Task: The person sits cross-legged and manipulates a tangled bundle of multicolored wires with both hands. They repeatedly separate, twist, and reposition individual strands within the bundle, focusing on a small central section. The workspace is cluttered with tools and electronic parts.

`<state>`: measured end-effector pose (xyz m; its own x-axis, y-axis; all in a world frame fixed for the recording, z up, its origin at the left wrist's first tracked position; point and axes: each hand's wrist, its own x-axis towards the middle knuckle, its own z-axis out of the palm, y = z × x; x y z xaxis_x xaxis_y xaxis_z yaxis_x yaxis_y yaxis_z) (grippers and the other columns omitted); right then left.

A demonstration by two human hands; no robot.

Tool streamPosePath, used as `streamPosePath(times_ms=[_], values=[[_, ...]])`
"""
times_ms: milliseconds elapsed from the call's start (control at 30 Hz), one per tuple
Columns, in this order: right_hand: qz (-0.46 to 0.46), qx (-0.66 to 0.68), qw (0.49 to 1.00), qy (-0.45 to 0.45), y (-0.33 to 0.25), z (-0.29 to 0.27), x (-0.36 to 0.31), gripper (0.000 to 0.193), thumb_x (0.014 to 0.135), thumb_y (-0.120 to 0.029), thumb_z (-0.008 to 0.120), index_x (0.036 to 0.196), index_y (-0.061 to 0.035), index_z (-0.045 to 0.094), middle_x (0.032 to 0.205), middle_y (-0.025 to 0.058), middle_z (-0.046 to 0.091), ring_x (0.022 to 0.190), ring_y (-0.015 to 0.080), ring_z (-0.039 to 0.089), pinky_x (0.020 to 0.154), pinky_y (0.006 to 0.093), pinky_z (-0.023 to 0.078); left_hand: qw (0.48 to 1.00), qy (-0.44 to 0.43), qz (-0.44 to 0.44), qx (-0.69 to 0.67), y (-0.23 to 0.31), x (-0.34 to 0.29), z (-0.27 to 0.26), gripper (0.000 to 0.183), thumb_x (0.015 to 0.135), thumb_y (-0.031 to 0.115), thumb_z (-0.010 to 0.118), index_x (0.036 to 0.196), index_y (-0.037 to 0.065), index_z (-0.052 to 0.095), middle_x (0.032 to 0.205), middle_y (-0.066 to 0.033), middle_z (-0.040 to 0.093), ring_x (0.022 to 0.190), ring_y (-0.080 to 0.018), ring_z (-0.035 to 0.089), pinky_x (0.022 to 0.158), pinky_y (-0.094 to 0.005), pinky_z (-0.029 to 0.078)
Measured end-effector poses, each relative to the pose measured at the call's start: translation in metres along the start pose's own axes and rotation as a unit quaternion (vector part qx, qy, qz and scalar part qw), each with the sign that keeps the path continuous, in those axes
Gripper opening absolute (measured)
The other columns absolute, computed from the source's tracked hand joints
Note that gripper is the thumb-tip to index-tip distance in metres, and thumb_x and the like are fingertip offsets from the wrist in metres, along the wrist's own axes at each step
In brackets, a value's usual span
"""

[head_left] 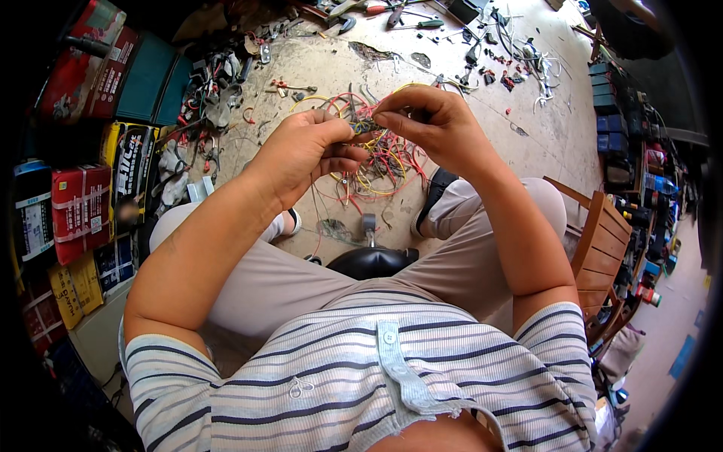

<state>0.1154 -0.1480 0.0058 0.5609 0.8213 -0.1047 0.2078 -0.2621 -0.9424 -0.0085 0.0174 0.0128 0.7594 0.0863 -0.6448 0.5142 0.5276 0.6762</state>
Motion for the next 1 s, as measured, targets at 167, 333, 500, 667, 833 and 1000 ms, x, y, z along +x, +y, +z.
streamPosePath(times_ms=[167, 333, 500, 667, 833, 1000], values=[[-0.007, -0.049, 0.999, -0.006, -0.006, -0.001, -0.001, 0.009, 0.083, -0.008, 0.066, 0.089, -0.0009, 0.066, 0.072, -0.0033, 0.057, 0.059, 0.0012, 0.041, 0.051, 0.0186, 0.033, 1.000, 0.008, -0.001, -0.003, 0.001, -0.003, 0.003, 0.009, 0.085, 0.009, 0.054, 0.091, 0.001, 0.051, 0.094, -0.0114, 0.063, 0.076, -0.0145, 0.064, 0.066, -0.0248, 0.054], [-0.064, -0.072, 0.995, 0.005, -0.004, 0.000, 0.000, 0.011, 0.079, -0.012, 0.067, 0.087, -0.0041, 0.067, 0.074, 0.0067, 0.063, 0.060, 0.0127, 0.056, 0.056, 0.0257, 0.045, 0.999, -0.007, -0.022, -0.029, 0.000, -0.003, 0.000, 0.011, 0.085, 0.008, 0.054, 0.091, -0.001, 0.054, 0.094, -0.0114, 0.063, 0.078, -0.0147, 0.064, 0.067, -0.0249, 0.054], [-0.103, -0.100, 0.990, 0.002, -0.002, 0.002, -0.002, 0.007, 0.080, -0.004, 0.065, 0.087, -0.0019, 0.066, 0.071, -0.0009, 0.057, 0.057, 0.0027, 0.042, 0.050, 0.0199, 0.034, 0.997, -0.005, -0.034, -0.070, -0.004, 0.005, -0.009, 0.012, 0.085, 0.008, 0.053, 0.090, -0.002, 0.058, 0.090, -0.0109, 0.063, 0.076, -0.0145, 0.064, 0.068, -0.0247, 0.055], [-0.085, -0.115, 0.989, 0.038, -0.005, 0.003, -0.003, 0.010, 0.077, -0.012, 0.068, 0.085, -0.0056, 0.067, 0.074, 0.0069, 0.063, 0.060, 0.0169, 0.059, 0.056, 0.0281, 0.047, 1.000, 0.017, 0.025, 0.000, 0.001, 0.000, 0.000, 0.008, 0.085, 0.009, 0.054, 0.087, 0.002, 0.055, 0.088, -0.0097, 0.063, 0.075, -0.0141, 0.064, 0.067, -0.0235, 0.054], [-0.095, -0.135, 0.985, 0.053, -0.005, 0.003, -0.003, 0.012, 0.077, -0.014, 0.069, 0.085, -0.0057, 0.067, 0.074, 0.0073, 0.063, 0.059, 0.0173, 0.058, 0.056, 0.0285, 0.047, 0.997, 0.033, 0.063, 0.027, 0.001, -0.003, 0.004, 0.006, 0.085, 0.009, 0.055, 0.085, 0.004, 0.053, 0.084, -0.0084, 0.063, 0.074, -0.0133, 0.064, 0.066, -0.0226, 0.053], [-0.101, -0.148, 0.982, 0.057, -0.005, 0.003, -0.002, 0.013, 0.076, -0.015, 0.069, 0.085, -0.0057, 0.067, 0.074, 0.0076, 0.063, 0.060, 0.0182, 0.058, 0.057, 0.0289, 0.047, 0.995, 0.034, 0.077, 0.052, -0.001, -0.001, 0.002, 0.005, 0.086, 0.008, 0.056, 0.084, 0.004, 0.053, 0.082, -0.0083, 0.063, 0.072, -0.0129, 0.064, 0.066, -0.0225, 0.053]])
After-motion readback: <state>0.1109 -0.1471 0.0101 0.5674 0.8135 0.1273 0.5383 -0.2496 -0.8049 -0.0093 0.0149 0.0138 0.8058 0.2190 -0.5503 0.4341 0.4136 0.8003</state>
